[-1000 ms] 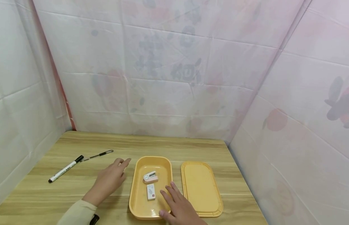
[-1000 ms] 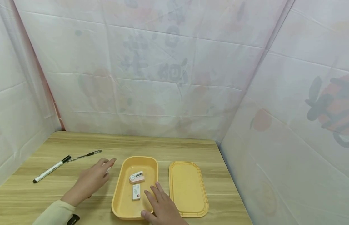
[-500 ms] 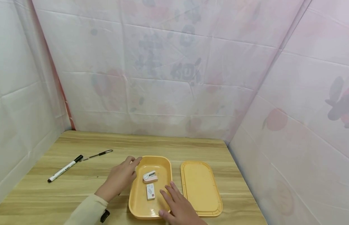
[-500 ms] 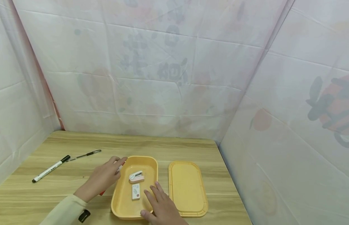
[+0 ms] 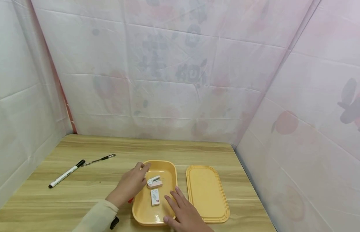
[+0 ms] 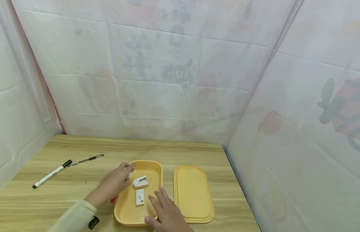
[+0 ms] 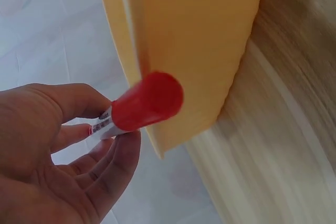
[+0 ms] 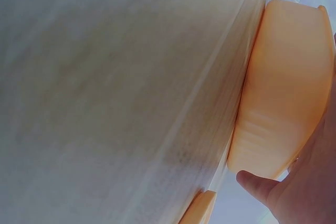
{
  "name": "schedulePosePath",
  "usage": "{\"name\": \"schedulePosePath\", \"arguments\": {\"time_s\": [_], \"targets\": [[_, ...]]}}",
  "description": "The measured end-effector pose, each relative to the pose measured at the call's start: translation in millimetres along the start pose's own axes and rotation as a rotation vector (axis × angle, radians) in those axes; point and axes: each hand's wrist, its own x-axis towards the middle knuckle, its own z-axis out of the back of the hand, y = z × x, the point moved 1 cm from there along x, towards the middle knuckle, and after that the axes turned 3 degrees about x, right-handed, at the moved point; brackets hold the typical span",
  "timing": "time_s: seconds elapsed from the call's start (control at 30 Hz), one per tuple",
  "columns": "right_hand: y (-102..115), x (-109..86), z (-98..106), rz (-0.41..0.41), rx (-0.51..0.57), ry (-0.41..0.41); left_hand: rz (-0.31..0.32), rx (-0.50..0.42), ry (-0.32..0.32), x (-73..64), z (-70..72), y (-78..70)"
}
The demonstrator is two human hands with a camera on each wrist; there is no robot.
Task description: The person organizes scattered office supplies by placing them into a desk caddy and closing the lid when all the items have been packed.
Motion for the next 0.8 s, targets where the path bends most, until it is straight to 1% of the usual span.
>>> {"name": "schedulePosePath", "arguments": {"time_s": [0.13,0.27,0.33,0.43,0.6,0.7,0.8], "targets": [[0,-0.5,0,0.008,-0.016,-0.015,-0.003,-0.04,0.012,2.0,-3.1,-1.3],[0,-0.2,0,0.006,-0.009,-0.014,-0.014,-0.049,0.015,3.5,-3.8,-3.4],[1,-0.1,1,0.007,-0.006,-0.016,-0.01,-0.056,0.019,4.3,-3.0,-4.8],[1,0.0,1,0.005,0.003,-0.01,0.021,-0.1,0.049,6.2,-2.3,-6.2],[2,0.0,1,-0.001,0.016,0.004,0.096,-0.219,0.127,9.6,-5.4,-4.3],[2,0.0,2,-0.009,0.02,0.016,0.114,-0.27,0.151,10.9,-8.4,-2.3],[2,0.2,2,-0.011,0.024,0.02,0.126,-0.281,0.162,11.9,-11.3,-0.9]]}}
